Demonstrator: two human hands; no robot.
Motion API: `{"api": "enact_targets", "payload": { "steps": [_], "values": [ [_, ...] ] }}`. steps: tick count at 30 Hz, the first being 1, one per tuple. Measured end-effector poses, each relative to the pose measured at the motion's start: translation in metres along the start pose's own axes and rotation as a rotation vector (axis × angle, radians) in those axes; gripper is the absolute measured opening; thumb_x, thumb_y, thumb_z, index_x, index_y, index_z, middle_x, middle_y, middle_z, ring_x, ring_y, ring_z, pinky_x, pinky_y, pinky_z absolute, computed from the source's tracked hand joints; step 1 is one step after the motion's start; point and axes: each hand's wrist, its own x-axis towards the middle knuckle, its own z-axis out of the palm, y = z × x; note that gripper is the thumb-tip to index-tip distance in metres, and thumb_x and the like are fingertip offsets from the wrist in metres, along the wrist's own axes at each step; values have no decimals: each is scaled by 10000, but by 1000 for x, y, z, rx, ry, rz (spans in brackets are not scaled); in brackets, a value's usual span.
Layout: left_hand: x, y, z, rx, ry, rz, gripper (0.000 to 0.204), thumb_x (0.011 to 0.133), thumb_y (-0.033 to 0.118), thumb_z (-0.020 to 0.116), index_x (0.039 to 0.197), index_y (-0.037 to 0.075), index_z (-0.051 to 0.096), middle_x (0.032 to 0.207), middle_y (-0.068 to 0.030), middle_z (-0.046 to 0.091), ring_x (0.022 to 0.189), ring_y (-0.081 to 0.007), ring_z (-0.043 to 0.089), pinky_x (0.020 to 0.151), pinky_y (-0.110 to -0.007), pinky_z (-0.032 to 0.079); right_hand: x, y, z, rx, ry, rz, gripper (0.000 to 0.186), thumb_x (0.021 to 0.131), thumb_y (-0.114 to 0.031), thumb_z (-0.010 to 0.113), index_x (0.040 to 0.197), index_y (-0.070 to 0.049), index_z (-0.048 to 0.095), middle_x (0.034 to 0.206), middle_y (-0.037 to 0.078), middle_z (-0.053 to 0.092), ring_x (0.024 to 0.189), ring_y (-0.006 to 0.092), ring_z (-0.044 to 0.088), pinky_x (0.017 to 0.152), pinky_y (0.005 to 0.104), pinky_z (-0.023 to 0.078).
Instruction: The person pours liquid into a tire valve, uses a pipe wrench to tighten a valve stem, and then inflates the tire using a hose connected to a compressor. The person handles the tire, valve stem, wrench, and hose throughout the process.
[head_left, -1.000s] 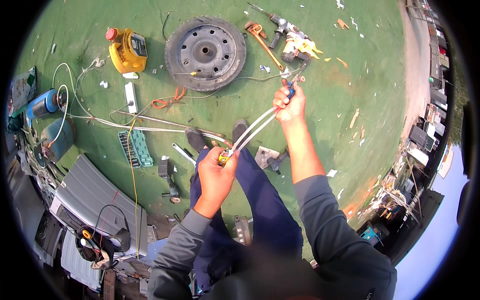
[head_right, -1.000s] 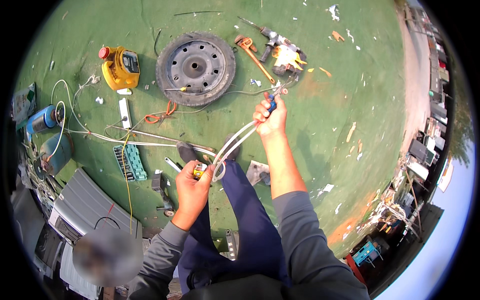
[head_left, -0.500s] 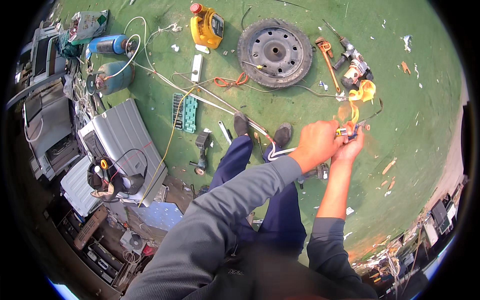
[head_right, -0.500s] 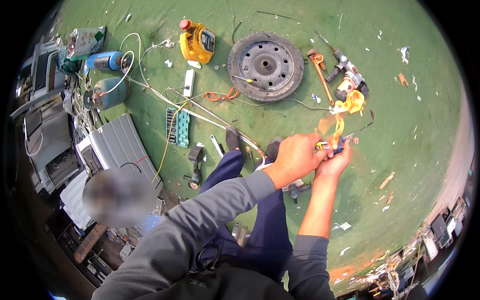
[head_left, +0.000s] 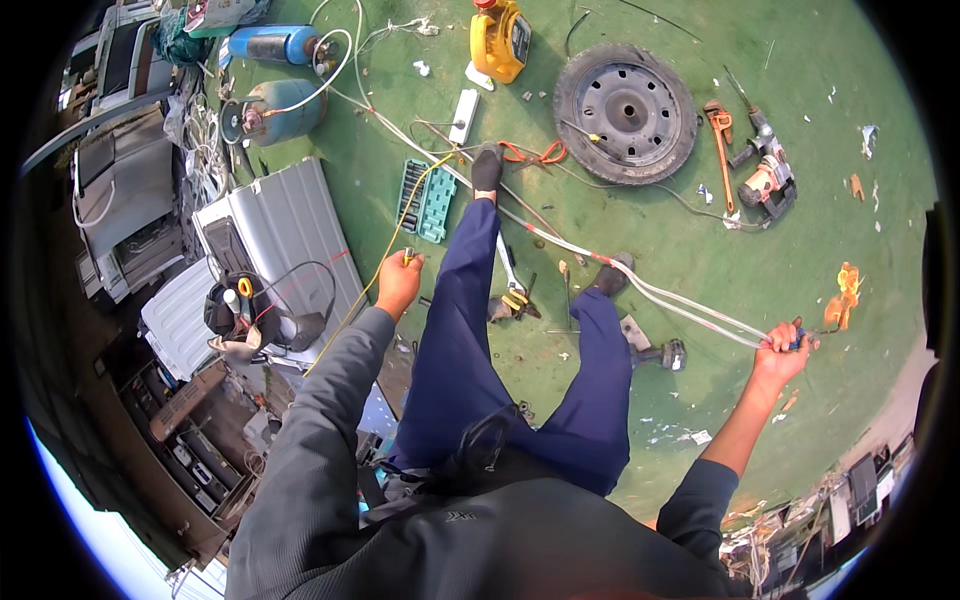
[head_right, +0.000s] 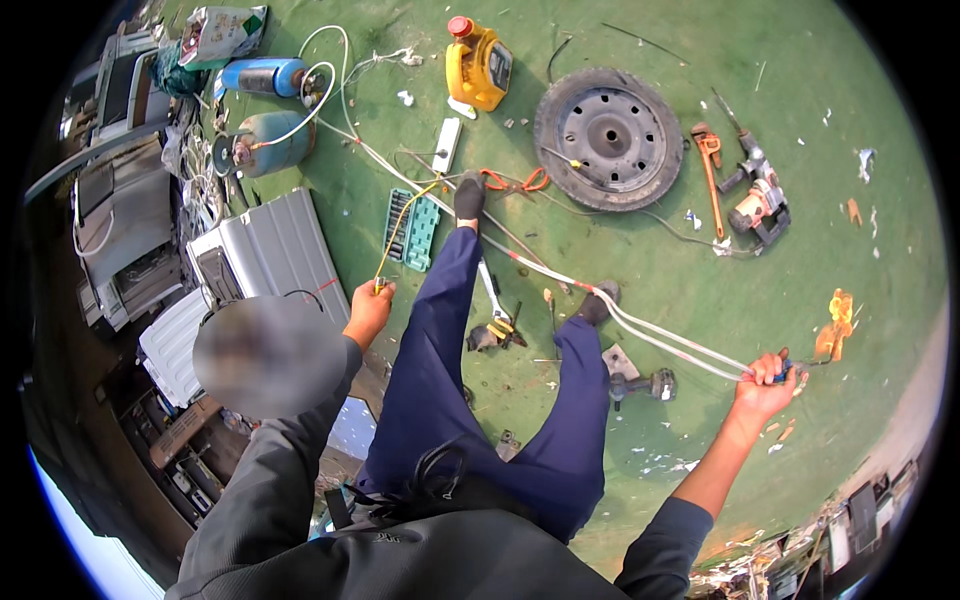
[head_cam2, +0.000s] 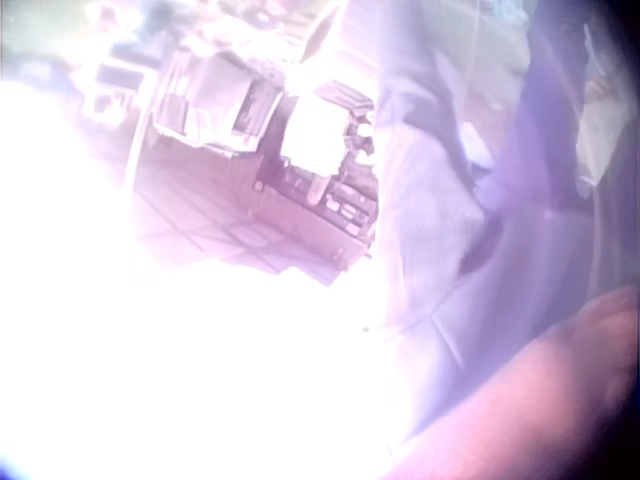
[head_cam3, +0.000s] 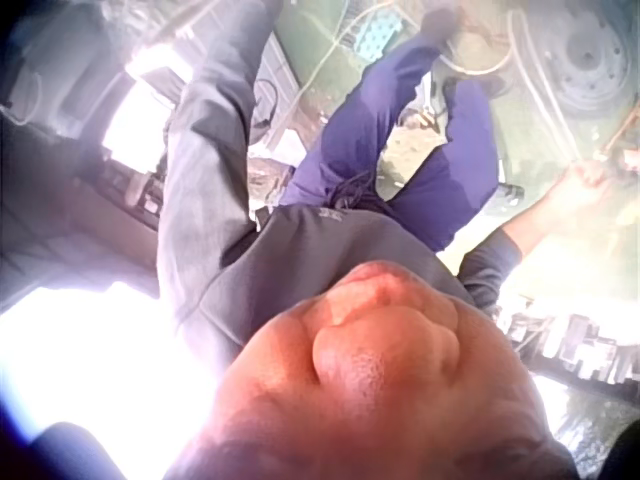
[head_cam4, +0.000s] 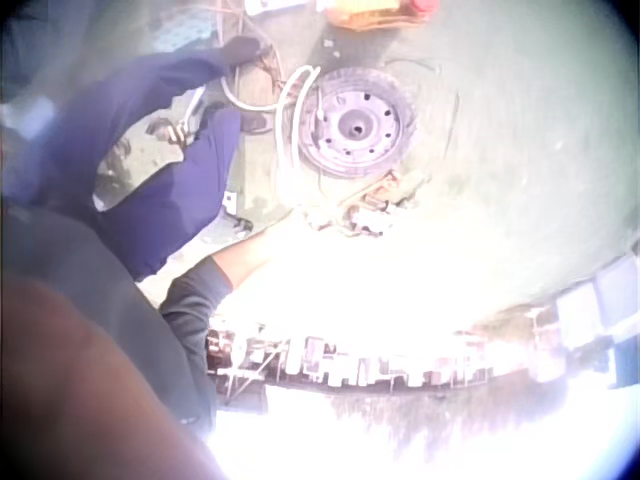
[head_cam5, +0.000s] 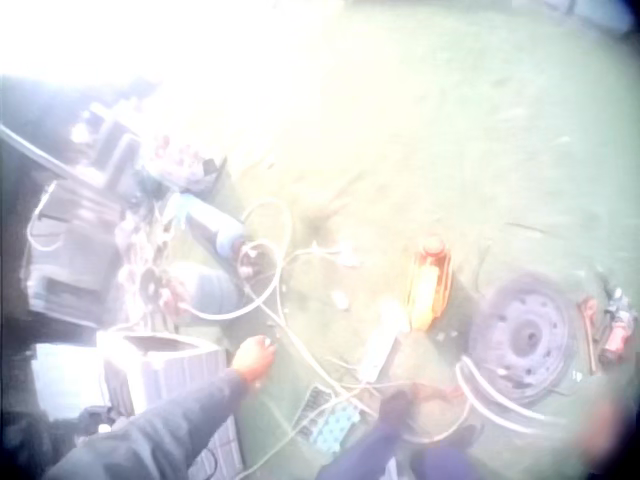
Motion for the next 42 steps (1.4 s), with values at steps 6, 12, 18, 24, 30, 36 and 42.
{"api": "enact_targets", "payload": {
  "steps": [6,12,18,24,30,36,42],
  "values": [
    [109,-22,-61,368,80,31,391,970,342,655,983,-41,734,847,-220,733,825,-364,718,778,-459,534,-24,60,36,91,59,-34,431,1015,-301,545,1226,74,521,738,18,406,539,102,324,446,256,246],
    [268,37,-117,295,225,164,348,943,324,635,964,-14,715,850,-249,701,832,-442,683,786,-467,527,4,170,58,305,71,118,463,1010,-301,607,1241,84,496,739,7,393,531,92,309,448,251,242],
    [395,73,-152,339,199,304,309,935,280,662,993,-15,732,842,-188,716,795,-316,686,765,-422,530,75,297,112,260,14,307,302,1030,-286,599,952,-28,462,725,-1,355,537,91,302,468,268,248],
    [464,133,-129,438,102,252,317,934,298,643,1042,18,743,1008,-219,746,1007,-390,709,893,-456,539,136,332,124,196,38,228,299,1059,-254,532,868,-61,406,718,7,333,539,96,301,460,261,244],
    [575,110,-95,203,270,289,276,952,251,633,1046,16,743,943,-179,744,876,-323,712,816,-426,552,218,277,79,124,-43,103,354,1079,-341,524,998,-3,453,731,4,337,545,94,312,450,261,259],
    [658,116,-124,-452,686,-52,323,952,368,676,974,47,674,738,-98,699,547,-211,586,479,-409,422,230,248,94,229,2,375,293,1065,-263,593,916,-78,420,726,-18,312,556,80,267,500,254,269],
    [688,169,-142,-1100,628,-5,453,963,503,645,967,50,622,768,-113,633,511,-154,397,441,-308,305,208,214,96,182,51,475,276,1104,-292,518,1101,-18,489,729,-21,312,562,62,278,485,229,253]
  ]
}}
